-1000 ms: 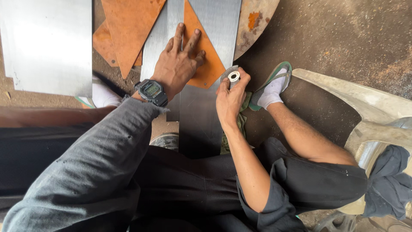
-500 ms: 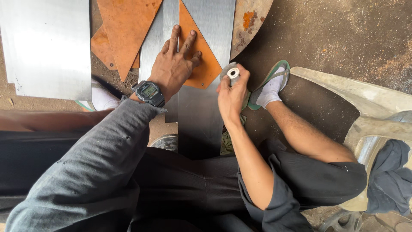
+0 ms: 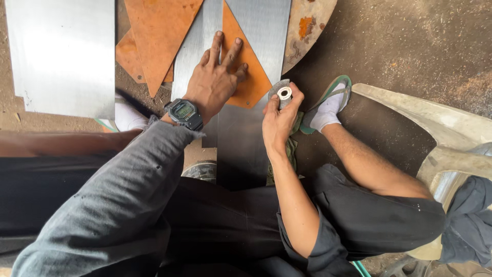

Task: The person wipes a long metal sheet with a cloth, then uses an orange triangular template and a white marker to trace lines on the metal surface. The person repeats this process on multiple sections of the sheet.

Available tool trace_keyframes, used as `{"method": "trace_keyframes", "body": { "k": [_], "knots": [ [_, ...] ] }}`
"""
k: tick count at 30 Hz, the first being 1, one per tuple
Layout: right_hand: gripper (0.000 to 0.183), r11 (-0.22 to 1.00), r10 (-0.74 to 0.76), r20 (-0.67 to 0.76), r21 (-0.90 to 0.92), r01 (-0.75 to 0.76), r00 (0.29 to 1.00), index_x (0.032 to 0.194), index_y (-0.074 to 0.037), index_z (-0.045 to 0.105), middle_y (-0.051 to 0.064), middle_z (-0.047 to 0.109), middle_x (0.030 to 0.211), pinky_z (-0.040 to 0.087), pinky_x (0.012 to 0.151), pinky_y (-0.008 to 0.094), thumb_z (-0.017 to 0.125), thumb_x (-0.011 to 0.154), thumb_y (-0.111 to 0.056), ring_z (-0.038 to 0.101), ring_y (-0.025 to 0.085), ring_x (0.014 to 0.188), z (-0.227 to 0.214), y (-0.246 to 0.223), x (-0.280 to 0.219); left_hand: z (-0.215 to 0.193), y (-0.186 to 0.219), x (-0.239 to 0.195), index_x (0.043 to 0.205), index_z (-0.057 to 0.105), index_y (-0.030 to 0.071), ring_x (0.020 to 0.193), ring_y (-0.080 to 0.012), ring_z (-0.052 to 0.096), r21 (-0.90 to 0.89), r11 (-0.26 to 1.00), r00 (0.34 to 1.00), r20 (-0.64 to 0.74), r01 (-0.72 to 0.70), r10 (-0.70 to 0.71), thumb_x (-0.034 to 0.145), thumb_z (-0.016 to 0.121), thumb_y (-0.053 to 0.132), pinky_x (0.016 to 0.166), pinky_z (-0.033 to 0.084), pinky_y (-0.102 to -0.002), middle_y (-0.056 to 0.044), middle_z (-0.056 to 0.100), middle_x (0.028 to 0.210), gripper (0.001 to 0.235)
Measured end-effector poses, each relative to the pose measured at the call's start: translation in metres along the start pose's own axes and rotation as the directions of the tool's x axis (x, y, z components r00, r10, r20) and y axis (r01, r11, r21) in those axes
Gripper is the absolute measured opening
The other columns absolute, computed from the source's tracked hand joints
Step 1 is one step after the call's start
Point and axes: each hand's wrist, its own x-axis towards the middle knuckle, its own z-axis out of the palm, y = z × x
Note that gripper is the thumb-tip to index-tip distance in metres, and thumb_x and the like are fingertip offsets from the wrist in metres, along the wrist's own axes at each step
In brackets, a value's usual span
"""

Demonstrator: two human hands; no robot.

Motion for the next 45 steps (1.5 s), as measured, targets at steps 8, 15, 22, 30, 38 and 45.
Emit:
{"method": "trace_keyframes", "body": {
  "k": [8, 15, 22, 30, 38, 45],
  "knots": [
    [0.041, 0.996, 0.052, 0.016, -0.073, -0.051, 0.999, 0.138, -0.003, 0.038, 0.009, 0.061, 0.092, 0.053, 0.057, 0.031, 0.053, 0.1, 0.0, 0.063, 0.014, 0.064, 0.018, -0.012, -0.057, 0.003, 0.004, 0.0, 0.145, 0.057, 0.031, 0.153, -0.0442, 0.008, 0.006, 1.0, 0.999, 0.037, 0.021, -0.021, 0.093, 0.06, 0.01, 0.122, 0.027, -0.049, -0.009, 0.017, 0.17, 0.057],
    [0.039, 0.98, -0.086, 0.143, -0.165, 0.109, 0.986, 0.137, -0.005, 0.039, 0.009, 0.065, 0.085, 0.054, 0.06, 0.034, 0.054, 0.101, -0.004, 0.066, 0.018, 0.067, -0.032, -0.021, -0.01, -0.005, 0.003, -0.002, 0.145, 0.057, 0.029, 0.152, -0.0447, 0.009, -0.014, 1.0, 0.999, 0.039, 0.015, -0.014, 0.092, 0.062, 0.011, 0.121, 0.028, -0.049, -0.01, 0.016, 0.169, 0.056],
    [0.018, 0.787, -0.204, 0.465, -0.446, 0.427, 0.862, 0.101, 0.0, 0.051, 0.02, 0.062, 0.069, 0.044, 0.052, 0.046, 0.064, 0.102, -0.012, 0.065, 0.036, 0.062, -0.06, -0.022, 0.057, -0.017, 0.004, 0.002, 0.148, 0.051, 0.03, 0.152, -0.044, 0.007, 0.025, 1.0, 0.996, 0.09, 0.008, -0.01, 0.089, 0.062, 0.006, 0.121, 0.025, -0.049, -0.01, 0.012, 0.169, 0.065],
    [0.016, 0.778, -0.149, 0.593, -0.423, 0.463, 0.791, 0.099, -0.001, 0.051, 0.021, 0.061, 0.065, 0.044, 0.05, 0.046, 0.061, 0.101, -0.012, 0.066, 0.036, 0.057, -0.055, -0.024, 0.064, -0.023, 0.007, 0.0, 0.146, 0.052, 0.032, 0.152, -0.0445, 0.007, 0.04, 0.999, 0.985, 0.17, 0.025, -0.032, 0.088, 0.065, 0.009, 0.122, 0.025, -0.049, -0.011, 0.012, 0.169, 0.063],
    [0.015, 0.728, -0.35, 0.635, -0.279, 0.627, 0.689, 0.1, 0.0, 0.049, 0.022, 0.062, 0.068, 0.045, 0.051, 0.048, 0.061, 0.102, -0.009, 0.067, 0.039, 0.062, 0.003, -0.04, 0.104, -0.013, 0.007, 0.002, 0.141, 0.058, 0.03, 0.151, -0.0456, 0.011, -0.006, 0.999, 0.997, 0.058, 0.044, -0.043, 0.09, 0.063, 0.013, 0.12, 0.03, -0.048, -0.011, 0.021, 0.167, 0.054],
    [0.015, 0.713, -0.333, 0.658, -0.293, 0.637, 0.676, 0.101, 0.0, 0.048, 0.02, 0.059, 0.061, 0.043, 0.05, 0.048, 0.06, 0.104, -0.009, 0.066, 0.037, 0.056, 0.044, -0.059, 0.132, -0.011, 0.008, 0.001, 0.139, 0.06, 0.027, 0.151, -0.0469, 0.013, -0.004, 0.999, 0.998, 0.058, 0.04, -0.04, 0.093, 0.059, 0.016, 0.12, 0.031, -0.049, -0.012, 0.022, 0.167, 0.048]
  ]
}}
